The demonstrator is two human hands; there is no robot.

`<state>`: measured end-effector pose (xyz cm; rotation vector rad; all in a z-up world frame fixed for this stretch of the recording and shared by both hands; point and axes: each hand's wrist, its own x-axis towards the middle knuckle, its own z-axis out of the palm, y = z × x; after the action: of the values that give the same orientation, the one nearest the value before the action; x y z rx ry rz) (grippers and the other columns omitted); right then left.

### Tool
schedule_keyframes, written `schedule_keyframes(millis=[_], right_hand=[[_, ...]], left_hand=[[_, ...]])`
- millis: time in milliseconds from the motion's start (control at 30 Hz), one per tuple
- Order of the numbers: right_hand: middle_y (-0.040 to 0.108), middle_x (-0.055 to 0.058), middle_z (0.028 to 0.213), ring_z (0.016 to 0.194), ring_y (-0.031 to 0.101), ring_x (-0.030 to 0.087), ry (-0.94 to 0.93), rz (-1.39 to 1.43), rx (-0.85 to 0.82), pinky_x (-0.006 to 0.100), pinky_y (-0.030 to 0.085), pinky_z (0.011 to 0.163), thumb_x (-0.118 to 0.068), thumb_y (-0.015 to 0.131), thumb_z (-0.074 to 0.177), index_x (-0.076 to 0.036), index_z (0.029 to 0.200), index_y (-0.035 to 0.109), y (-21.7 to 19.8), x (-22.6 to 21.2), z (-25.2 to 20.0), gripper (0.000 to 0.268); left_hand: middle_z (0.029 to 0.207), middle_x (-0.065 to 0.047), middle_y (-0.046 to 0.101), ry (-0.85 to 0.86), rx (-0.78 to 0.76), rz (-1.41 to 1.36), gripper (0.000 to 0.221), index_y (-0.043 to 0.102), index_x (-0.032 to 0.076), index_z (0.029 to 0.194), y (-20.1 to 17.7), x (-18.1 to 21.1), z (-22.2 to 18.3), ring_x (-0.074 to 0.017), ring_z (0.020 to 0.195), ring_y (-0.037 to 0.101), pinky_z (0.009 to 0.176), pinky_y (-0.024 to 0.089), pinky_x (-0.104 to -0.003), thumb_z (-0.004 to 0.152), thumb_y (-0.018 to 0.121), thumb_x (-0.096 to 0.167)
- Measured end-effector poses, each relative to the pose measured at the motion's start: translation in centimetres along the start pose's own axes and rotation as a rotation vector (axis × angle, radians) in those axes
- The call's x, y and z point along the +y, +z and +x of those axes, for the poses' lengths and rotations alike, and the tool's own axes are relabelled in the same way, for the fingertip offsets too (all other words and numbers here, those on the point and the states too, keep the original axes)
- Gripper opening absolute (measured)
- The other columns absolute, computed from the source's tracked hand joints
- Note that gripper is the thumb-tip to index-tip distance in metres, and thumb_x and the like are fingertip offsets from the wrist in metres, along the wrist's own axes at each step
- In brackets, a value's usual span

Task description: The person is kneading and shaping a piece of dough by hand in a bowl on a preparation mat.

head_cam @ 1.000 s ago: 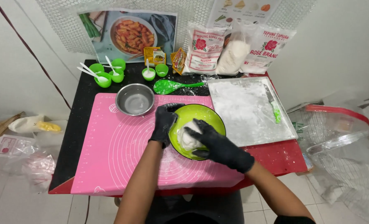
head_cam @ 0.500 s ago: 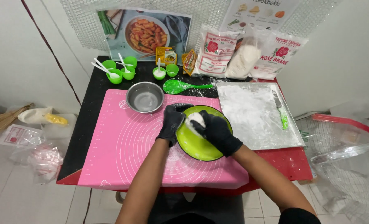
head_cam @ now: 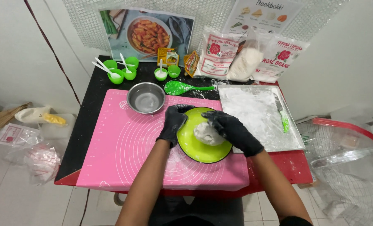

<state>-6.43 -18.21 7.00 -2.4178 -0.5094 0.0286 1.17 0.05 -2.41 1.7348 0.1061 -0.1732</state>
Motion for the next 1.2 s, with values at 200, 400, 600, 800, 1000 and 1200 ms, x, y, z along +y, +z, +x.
schedule_keyframes(millis=[200,400,600,800,1000,1200], right_hand=[[0.047,0.012,0.156,0.131,0.053,0.040,-0.107,0.000,-0.105,0.044,0.047,0.111,-0.022,0.088,0.071,-0.025,0.144,0.060,3.9,-1.4,-2.8,0.078],[0.068,0.000,0.113,0.099,0.071,0.035,0.121,-0.243,0.034,0.049,0.059,0.087,-0.055,0.080,0.076,-0.044,0.135,0.062,8.2,3.1,-0.7,0.063],[0.076,0.013,0.111,0.107,0.072,0.032,0.276,-0.161,0.346,0.043,0.059,0.092,-0.057,0.062,0.099,-0.018,0.126,0.067,10.6,10.6,3.7,0.048],[0.069,0.027,0.122,0.117,0.067,0.039,0.587,0.403,0.239,0.051,0.055,0.097,-0.054,0.045,0.104,-0.003,0.131,0.062,1.9,-5.0,1.0,0.060],[0.078,0.008,0.102,0.092,0.076,0.019,0.660,0.429,0.314,0.032,0.059,0.083,-0.031,0.079,0.087,-0.015,0.115,0.078,1.7,3.0,-0.3,0.032],[0.077,0.015,0.096,0.092,0.071,0.019,0.570,0.571,0.332,0.035,0.058,0.082,-0.014,0.077,0.088,-0.007,0.113,0.078,0.8,0.7,-0.6,0.026]], left_hand=[[0.097,-0.005,0.080,0.047,-0.014,-0.075,0.033,0.083,0.022,0.104,0.0,-0.7,0.5,-0.0219,0.097,0.075,0.084,0.060,-0.034,0.074,0.069,0.015],[0.122,-0.026,0.069,0.615,0.228,-0.015,0.048,0.060,0.000,0.135,-1.2,0.8,-1.1,-0.0402,0.105,0.069,0.089,0.058,-0.052,0.093,0.073,0.021],[0.124,-0.011,0.069,0.988,0.182,0.282,0.065,0.065,0.014,0.135,-0.9,1.0,-2.0,-0.0301,0.123,0.062,0.112,0.042,-0.042,0.083,0.080,0.050],[0.133,-0.021,0.062,0.964,-0.154,0.493,0.117,0.049,0.002,0.144,-1.4,0.8,-3.4,-0.0352,0.127,0.057,0.114,0.043,-0.044,0.052,0.092,0.058],[0.147,-0.014,0.049,1.005,-0.092,0.851,0.127,0.042,0.016,0.152,-0.5,1.6,-4.5,-0.0355,0.139,0.043,0.112,0.037,-0.051,0.051,0.068,0.088],[0.125,-0.006,0.057,0.728,-0.297,0.987,0.104,0.055,0.027,0.134,2.7,-1.2,-2.6,-0.0361,0.119,0.055,0.088,0.052,-0.052,0.044,0.086,0.068]])
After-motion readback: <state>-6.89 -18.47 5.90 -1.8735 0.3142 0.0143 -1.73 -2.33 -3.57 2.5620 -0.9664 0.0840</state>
